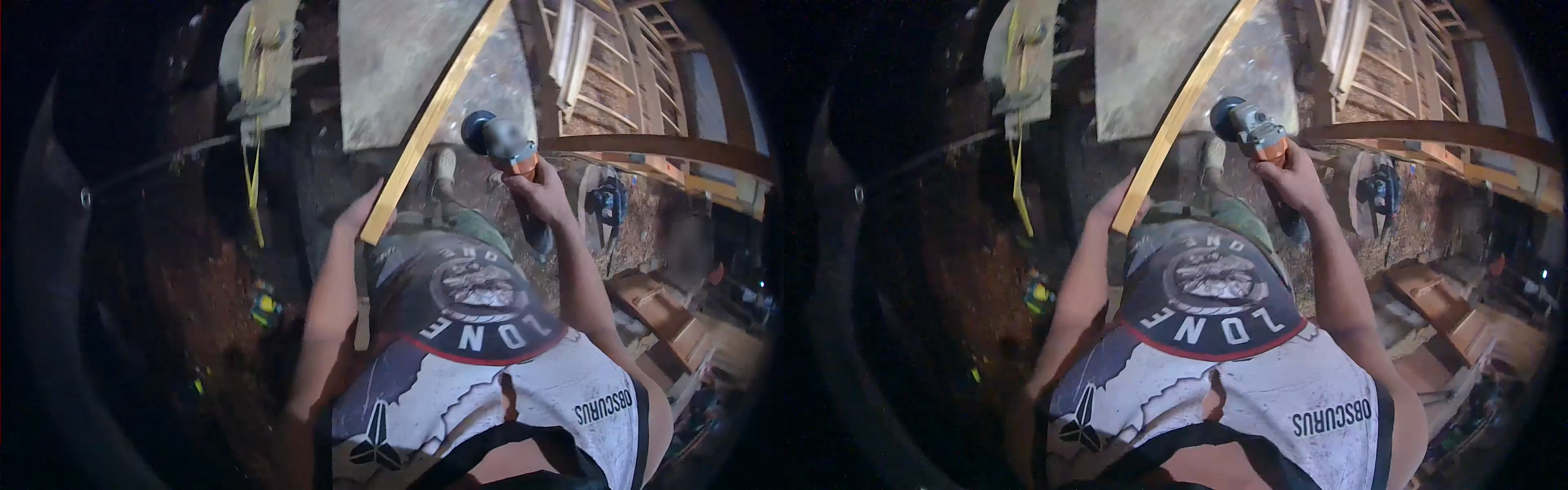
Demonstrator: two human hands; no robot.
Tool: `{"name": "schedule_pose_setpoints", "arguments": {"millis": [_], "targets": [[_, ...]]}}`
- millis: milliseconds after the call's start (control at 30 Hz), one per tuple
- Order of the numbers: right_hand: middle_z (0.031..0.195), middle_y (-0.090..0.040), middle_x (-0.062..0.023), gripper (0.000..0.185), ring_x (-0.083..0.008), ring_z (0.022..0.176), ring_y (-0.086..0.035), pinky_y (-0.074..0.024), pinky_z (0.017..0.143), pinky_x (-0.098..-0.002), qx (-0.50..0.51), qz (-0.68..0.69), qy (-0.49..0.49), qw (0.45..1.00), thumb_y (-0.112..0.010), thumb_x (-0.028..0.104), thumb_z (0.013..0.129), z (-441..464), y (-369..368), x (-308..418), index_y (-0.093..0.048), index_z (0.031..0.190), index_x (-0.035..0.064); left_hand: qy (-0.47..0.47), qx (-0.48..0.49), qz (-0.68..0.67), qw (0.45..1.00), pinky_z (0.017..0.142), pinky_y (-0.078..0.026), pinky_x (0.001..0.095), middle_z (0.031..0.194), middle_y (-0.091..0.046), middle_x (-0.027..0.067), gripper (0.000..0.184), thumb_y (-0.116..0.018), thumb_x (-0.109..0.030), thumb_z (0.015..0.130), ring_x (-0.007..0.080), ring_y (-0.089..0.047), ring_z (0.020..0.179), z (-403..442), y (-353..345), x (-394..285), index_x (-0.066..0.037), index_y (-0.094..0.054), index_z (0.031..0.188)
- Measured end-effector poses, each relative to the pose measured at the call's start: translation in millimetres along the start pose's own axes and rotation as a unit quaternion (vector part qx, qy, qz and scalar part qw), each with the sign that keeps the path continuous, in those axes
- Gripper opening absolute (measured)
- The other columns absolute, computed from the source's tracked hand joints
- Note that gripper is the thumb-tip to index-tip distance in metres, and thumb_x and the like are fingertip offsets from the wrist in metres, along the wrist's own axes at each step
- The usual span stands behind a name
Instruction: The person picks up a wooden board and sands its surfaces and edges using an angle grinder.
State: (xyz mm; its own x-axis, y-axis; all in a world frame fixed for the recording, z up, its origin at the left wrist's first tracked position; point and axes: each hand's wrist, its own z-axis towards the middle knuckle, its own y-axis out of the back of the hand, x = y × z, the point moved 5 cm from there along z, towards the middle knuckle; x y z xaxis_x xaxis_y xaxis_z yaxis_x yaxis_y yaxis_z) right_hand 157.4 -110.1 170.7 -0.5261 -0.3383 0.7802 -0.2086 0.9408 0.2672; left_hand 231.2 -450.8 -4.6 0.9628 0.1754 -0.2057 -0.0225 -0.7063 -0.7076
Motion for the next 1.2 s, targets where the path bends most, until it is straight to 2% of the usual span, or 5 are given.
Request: {"name": "schedule_pose_setpoints", "arguments": {"millis": [333, 467, 733, 867, 1200], "targets": [[0.111, -0.070, -0.0149, 0.053, -0.0199, 0.106, -0.068, -0.0513, 0.093, -0.0331, 0.236, -0.106, 0.067, 0.964, -0.078, 0.019, 0.085, -10.7, -99.1, 21.0, -0.054, 0.126, -0.0042, -0.124, -0.113, -0.127, 0.978, 0.055, -0.055, 0.0289, 0.088, -0.070, 0.0060, 0.048, -0.046, -0.052, 0.103, 0.0175, -0.068, 0.068, -4.7, 6.9, -4.8, -0.010, -0.067, 0.111], [0.107, -0.070, -0.0179, 0.058, -0.0248, 0.102, -0.069, -0.0519, 0.090, -0.0362, 0.263, -0.143, 0.090, 0.950, -0.077, 0.023, 0.085, -13.3, -113.7, 24.0, -0.051, 0.130, -0.0037, -0.146, 0.042, -0.141, 0.978, 0.057, -0.057, 0.0315, 0.093, -0.070, 0.0069, 0.046, -0.052, -0.048, 0.101, 0.0181, -0.070, 0.076, 7.4, 3.7, -4.3, -0.008, -0.064, 0.121], [0.098, -0.066, -0.0259, 0.052, -0.0457, 0.099, -0.064, -0.0505, 0.085, -0.0512, 0.306, -0.303, 0.184, 0.884, -0.077, 0.026, 0.080, -21.4, -144.9, 42.4, -0.050, 0.117, 0.0002, -0.399, -0.042, -0.042, 0.915, 0.081, -0.057, 0.0276, 0.097, -0.071, 0.0051, 0.037, -0.057, -0.032, 0.101, 0.0120, -0.068, 0.084, 27.6, 20.3, 6.5, -0.001, -0.066, 0.118], [0.100, -0.067, -0.0256, 0.060, -0.0461, 0.101, -0.063, -0.0502, 0.088, -0.0539, 0.333, -0.352, 0.188, 0.854, -0.078, 0.030, 0.080, -24.7, -155.0, 31.5, -0.047, 0.123, 0.0009, -0.176, -0.007, -0.223, 0.959, 0.062, -0.056, 0.0285, 0.084, -0.070, 0.0032, 0.033, -0.052, -0.034, 0.104, 0.0126, -0.067, 0.071, 24.6, -8.9, 7.0, -0.005, -0.068, 0.110], [0.108, -0.071, -0.0129, 0.049, -0.0211, 0.101, -0.069, -0.0522, 0.092, -0.0360, 0.247, -0.196, 0.112, 0.942, -0.074, 0.020, 0.086, 54.7, -61.8, 11.5, -0.054, 0.126, -0.0005, -0.175, 0.054, -0.110, 0.977, 0.051, -0.054, 0.0312, 0.092, -0.070, 0.0082, 0.040, -0.045, -0.038, 0.105, 0.0174, -0.069, 0.070, 31.4, 17.8, 14.7, -0.006, -0.063, 0.120]]}}
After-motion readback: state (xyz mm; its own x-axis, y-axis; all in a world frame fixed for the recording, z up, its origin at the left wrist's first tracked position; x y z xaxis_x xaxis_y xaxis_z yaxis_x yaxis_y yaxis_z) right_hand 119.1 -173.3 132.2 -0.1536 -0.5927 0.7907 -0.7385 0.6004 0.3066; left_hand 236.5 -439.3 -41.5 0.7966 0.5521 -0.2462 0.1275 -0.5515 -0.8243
